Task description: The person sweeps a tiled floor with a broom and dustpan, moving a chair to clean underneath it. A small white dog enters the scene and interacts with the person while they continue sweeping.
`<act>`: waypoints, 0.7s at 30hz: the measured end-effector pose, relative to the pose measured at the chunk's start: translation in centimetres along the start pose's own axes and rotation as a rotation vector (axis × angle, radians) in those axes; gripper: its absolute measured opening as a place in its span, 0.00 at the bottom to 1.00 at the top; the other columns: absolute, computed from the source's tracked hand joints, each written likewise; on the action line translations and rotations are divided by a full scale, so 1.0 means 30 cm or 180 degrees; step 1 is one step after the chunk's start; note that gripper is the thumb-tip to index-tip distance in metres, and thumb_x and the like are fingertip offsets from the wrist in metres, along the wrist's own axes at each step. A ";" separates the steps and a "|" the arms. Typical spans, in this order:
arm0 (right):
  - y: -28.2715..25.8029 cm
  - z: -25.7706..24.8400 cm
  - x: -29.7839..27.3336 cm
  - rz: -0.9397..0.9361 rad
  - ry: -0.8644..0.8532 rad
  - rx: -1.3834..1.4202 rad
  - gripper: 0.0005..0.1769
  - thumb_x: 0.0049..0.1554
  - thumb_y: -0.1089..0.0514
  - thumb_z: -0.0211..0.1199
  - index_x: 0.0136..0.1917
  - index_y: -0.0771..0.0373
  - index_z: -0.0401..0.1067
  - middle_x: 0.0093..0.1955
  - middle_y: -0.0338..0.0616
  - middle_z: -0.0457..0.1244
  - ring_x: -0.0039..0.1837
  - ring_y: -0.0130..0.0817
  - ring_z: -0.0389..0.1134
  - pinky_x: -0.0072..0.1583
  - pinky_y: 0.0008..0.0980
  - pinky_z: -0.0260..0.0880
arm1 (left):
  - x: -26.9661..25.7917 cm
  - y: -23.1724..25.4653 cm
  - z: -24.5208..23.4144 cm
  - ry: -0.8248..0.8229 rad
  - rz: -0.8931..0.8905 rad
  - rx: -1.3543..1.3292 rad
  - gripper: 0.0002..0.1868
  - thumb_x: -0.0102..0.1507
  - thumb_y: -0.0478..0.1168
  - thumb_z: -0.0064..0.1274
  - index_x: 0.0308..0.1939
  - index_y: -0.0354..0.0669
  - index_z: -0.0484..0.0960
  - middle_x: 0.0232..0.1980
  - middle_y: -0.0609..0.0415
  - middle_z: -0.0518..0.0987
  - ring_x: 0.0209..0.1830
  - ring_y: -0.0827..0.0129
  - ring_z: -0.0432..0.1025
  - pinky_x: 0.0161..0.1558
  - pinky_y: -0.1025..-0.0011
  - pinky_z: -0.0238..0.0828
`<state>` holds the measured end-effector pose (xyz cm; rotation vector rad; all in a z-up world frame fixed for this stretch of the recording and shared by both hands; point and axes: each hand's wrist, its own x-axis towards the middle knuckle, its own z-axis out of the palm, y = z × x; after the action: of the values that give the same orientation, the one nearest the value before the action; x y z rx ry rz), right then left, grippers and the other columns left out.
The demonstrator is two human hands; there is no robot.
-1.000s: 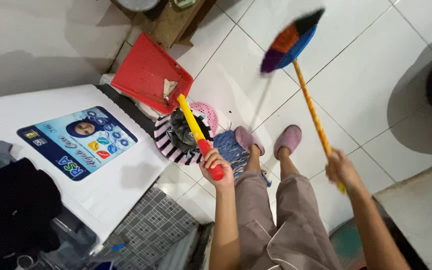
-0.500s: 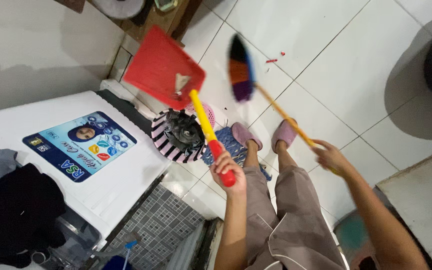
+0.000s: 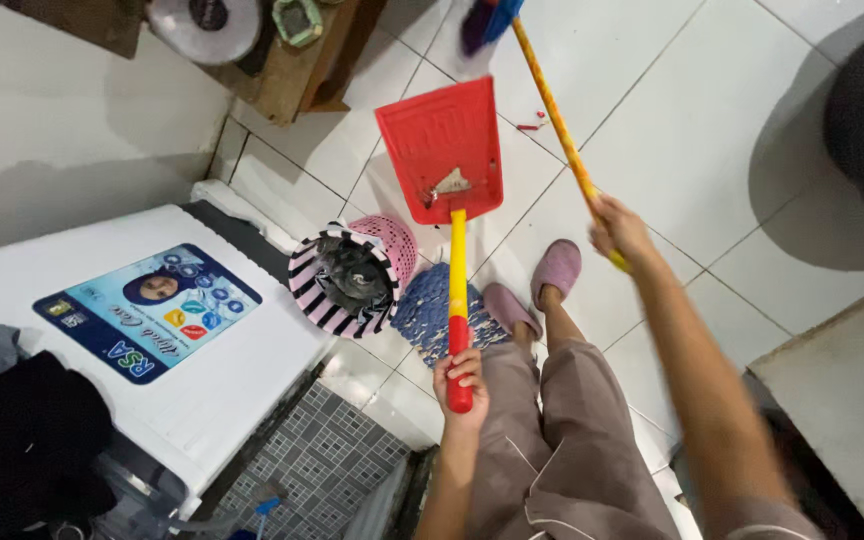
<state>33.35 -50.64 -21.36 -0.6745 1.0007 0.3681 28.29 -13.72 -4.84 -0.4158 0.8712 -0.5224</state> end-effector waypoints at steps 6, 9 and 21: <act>0.367 0.073 -0.117 0.0313 0.0405 0.1113 0.16 0.67 0.41 0.51 0.49 0.52 0.71 0.24 0.32 0.52 0.21 0.24 0.48 0.23 0.25 0.46 | 0.003 0.265 -0.166 0.0820 0.0111 0.0686 0.30 0.65 0.36 0.45 0.72 0.32 0.62 0.40 0.55 0.70 0.32 0.76 0.71 0.34 0.74 0.75; 0.380 0.020 -0.454 0.0856 0.0983 0.0581 0.25 0.66 0.43 0.51 0.72 0.52 0.68 0.25 0.29 0.54 0.22 0.18 0.44 0.23 0.19 0.42 | 0.006 0.364 -0.221 0.1105 0.0062 0.0860 0.25 0.65 0.37 0.46 0.66 0.33 0.65 0.39 0.55 0.72 0.32 0.75 0.71 0.33 0.74 0.75; -0.179 -0.256 -0.658 0.0024 0.2151 -0.4255 0.31 0.70 0.48 0.52 0.84 0.49 0.53 0.43 0.59 0.66 0.39 0.48 0.68 0.37 0.47 0.71 | 0.198 0.586 -0.216 0.1700 -0.0069 0.1462 0.12 0.60 0.37 0.51 0.44 0.36 0.70 0.31 0.58 0.74 0.26 0.76 0.73 0.28 0.78 0.74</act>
<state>21.52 -59.42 -5.24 -2.0983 1.3226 0.8584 30.83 -4.02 -21.76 0.1473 1.2176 -0.8507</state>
